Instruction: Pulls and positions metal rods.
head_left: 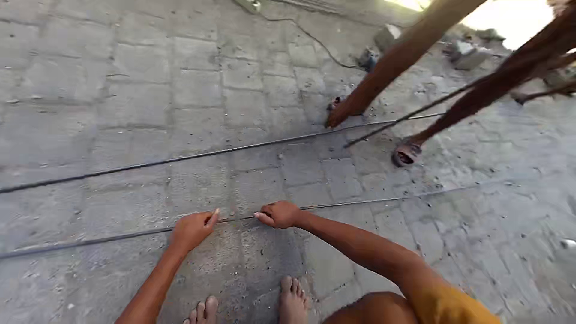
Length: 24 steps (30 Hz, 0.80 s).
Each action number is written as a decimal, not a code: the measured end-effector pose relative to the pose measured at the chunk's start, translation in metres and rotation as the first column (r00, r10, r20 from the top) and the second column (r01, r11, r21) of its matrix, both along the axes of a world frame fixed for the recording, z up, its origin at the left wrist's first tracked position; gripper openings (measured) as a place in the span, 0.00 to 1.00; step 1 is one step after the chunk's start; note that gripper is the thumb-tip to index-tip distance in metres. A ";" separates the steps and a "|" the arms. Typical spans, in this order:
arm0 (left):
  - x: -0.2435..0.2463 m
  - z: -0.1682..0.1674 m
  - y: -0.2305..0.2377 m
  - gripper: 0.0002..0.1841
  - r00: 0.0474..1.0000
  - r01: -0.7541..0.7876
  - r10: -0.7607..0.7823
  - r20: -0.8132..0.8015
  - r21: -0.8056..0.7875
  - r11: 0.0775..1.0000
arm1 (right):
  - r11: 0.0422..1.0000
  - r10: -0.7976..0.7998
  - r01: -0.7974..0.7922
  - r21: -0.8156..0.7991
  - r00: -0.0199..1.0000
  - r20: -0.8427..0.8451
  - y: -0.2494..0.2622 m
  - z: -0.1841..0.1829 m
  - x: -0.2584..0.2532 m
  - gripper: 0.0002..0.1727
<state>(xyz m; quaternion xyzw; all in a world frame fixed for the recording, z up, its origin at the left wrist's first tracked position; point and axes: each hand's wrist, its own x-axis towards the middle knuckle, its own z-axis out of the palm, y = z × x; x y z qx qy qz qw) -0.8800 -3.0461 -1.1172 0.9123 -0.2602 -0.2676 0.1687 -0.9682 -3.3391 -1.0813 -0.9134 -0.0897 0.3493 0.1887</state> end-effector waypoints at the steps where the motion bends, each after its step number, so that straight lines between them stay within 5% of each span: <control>1: 0.001 -0.002 -0.005 0.39 0.999 0.003 -0.002 0.032 -0.011 1.000 | 1.000 -0.011 0.011 -0.009 1.000 0.012 -0.005 -0.002 -0.001 0.40; 24: -0.004 -0.006 -0.009 0.39 0.984 -0.023 0.037 0.173 -0.079 0.997 | 0.999 -0.020 0.019 0.037 0.999 0.026 -0.011 0.003 -0.003 0.38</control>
